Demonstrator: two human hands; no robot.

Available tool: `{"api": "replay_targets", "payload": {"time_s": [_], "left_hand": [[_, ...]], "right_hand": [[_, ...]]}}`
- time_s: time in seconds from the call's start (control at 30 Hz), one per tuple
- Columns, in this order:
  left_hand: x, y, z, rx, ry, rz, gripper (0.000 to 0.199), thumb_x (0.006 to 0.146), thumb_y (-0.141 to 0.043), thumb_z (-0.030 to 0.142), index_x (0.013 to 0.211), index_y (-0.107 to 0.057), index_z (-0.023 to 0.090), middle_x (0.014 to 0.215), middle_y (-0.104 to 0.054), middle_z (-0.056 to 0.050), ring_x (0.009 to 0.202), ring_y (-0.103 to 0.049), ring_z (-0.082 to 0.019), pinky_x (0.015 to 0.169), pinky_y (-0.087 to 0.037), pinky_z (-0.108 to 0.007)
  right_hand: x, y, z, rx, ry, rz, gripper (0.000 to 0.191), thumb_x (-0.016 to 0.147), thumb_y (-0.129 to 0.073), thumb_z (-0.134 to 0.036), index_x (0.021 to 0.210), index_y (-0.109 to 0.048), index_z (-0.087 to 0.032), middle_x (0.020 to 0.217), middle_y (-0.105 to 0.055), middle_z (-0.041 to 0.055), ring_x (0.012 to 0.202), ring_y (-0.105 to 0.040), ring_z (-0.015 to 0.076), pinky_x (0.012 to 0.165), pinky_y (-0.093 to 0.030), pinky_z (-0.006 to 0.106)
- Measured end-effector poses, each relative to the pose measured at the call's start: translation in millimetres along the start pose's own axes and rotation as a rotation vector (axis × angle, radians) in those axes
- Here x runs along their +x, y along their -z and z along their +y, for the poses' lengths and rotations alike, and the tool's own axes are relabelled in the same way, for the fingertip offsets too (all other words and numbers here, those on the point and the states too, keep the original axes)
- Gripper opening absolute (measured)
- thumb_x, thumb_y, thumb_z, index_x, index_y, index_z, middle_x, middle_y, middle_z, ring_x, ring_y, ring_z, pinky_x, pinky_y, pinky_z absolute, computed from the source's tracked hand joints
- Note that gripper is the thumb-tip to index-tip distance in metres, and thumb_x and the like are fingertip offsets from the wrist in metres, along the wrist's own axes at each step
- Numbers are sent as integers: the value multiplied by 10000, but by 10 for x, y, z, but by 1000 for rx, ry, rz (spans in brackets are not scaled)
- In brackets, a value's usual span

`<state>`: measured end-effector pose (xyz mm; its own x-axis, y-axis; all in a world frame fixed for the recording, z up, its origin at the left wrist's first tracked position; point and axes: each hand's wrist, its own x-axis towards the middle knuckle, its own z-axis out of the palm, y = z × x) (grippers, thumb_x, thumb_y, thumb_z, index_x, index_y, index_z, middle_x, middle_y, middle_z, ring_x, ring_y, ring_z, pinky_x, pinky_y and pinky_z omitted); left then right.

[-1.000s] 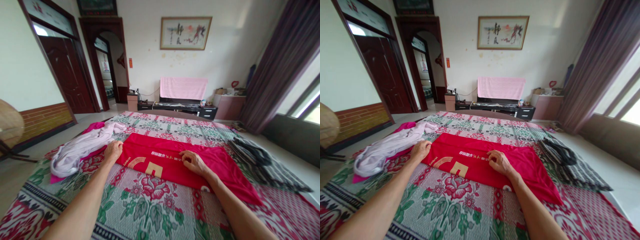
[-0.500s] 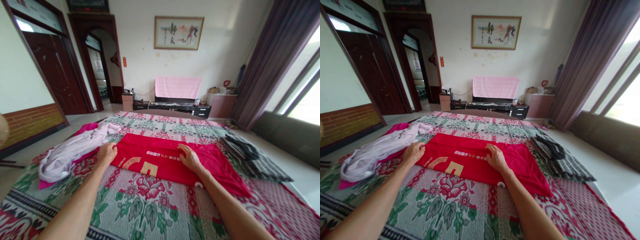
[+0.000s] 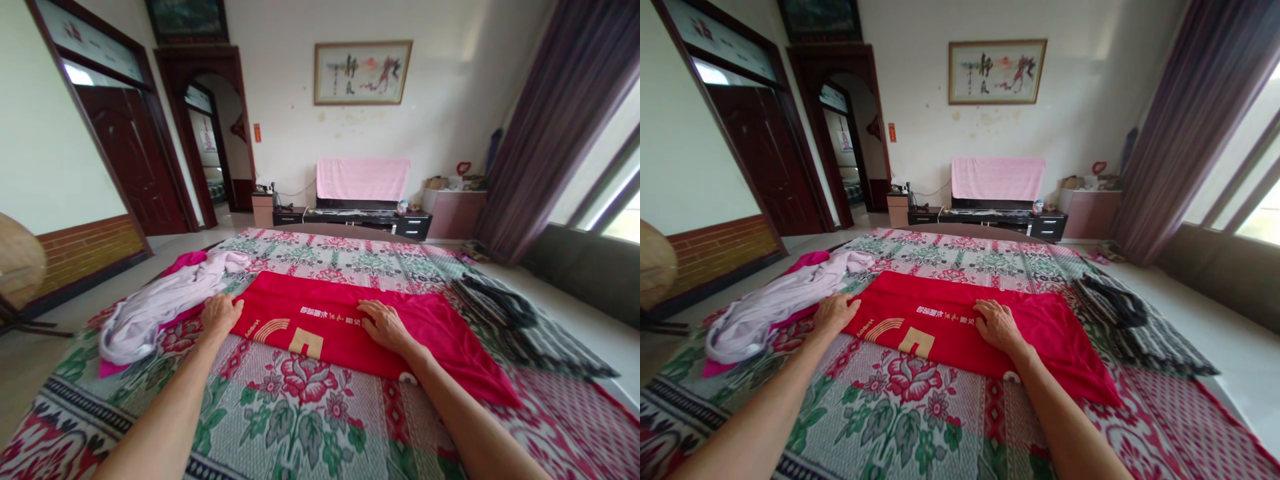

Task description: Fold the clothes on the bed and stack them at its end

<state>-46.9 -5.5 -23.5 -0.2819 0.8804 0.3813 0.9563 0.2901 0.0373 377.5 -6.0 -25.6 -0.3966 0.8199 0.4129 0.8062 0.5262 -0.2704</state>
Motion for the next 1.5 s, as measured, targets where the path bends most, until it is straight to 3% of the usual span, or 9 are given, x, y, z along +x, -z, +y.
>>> {"api": "replay_targets", "payload": {"time_s": [0.13, 0.33, 0.53, 0.7, 0.83, 0.97, 1.13, 1.5], "left_hand": [[-21, 21, 20, -4, -5, 20, 423, 873, -417, 399, 1040, -691, 123, 1028, -705, -139, 1035, -619, -259, 983, -404, -369], [-38, 43, 5, -33, 77, 13, 384, 837, -464, 461, 891, -705, 166, 952, -707, -124, 966, -629, -264, 896, -447, -364], [-63, 79, 27, -86, 155, 2, 444, 814, -476, 517, 886, -719, 152, 1011, -677, -157, 1005, -601, -316, 826, -475, -396], [-36, 124, 1, -109, 136, 2, 431, 796, -512, 516, 875, -731, 153, 1021, -672, -153, 1025, -596, -303, 853, -473, -381], [2, 118, -167, -156, 12, -16, 419, 801, -507, 526, 777, -725, 169, 893, -701, -113, 981, -618, -253, 896, -458, -336], [-16, 94, -327, -235, -99, -20, 294, 781, -531, 407, 656, -691, 195, 806, -706, -73, 916, -627, -216, 877, -460, -304], [-60, 42, -370, -264, -122, 10, 172, 708, -555, 269, 670, -691, 171, 819, -701, -79, 903, -628, -209, 866, -457, -298], [-102, -38, -311, -310, -83, 83, 152, 697, -598, 248, 667, -722, 165, 962, -697, -120, 934, -624, -229, 883, -456, -346]], "right_hand": [[1, -12, 13, 10, 6, 10, 345, 829, -483, -201, 1126, -659, -192, 1275, -628, 98, 1199, -550, 233, 1011, -412, 421], [4, -40, 55, 22, 20, 27, 348, 816, -485, -204, 1112, -666, -206, 1269, -632, 98, 1187, -565, 239, 1006, -425, 430], [128, -26, 23, -26, -12, -6, 332, 749, -517, -165, 1028, -689, -219, 1187, -678, 87, 1111, -617, 246, 963, -462, 395], [477, -124, -334, -47, -1, -12, 335, 736, -504, -111, 994, -694, -211, 1083, -712, 83, 1023, -651, 238, 900, -486, 334], [834, -337, -729, 19, 42, -22, 337, 751, -505, -96, 996, -702, -218, 1075, -716, 74, 1004, -658, 219, 895, -489, 299], [1206, -554, -1036, 41, 52, -44, 334, 792, -487, -109, 1030, -708, -188, 1055, -721, 85, 976, -666, 210, 884, -493, 279], [1646, -811, -1287, 38, -32, -47, 359, 798, -474, -109, 1059, -714, -168, 1064, -728, 80, 1001, -665, 218, 888, -489, 268], [2360, -1289, -1687, 52, -95, -111, 400, 845, -493, -148, 1219, -635, -140, 1142, -696, 129, 1085, -637, 260, 948, -473, 325]]}}
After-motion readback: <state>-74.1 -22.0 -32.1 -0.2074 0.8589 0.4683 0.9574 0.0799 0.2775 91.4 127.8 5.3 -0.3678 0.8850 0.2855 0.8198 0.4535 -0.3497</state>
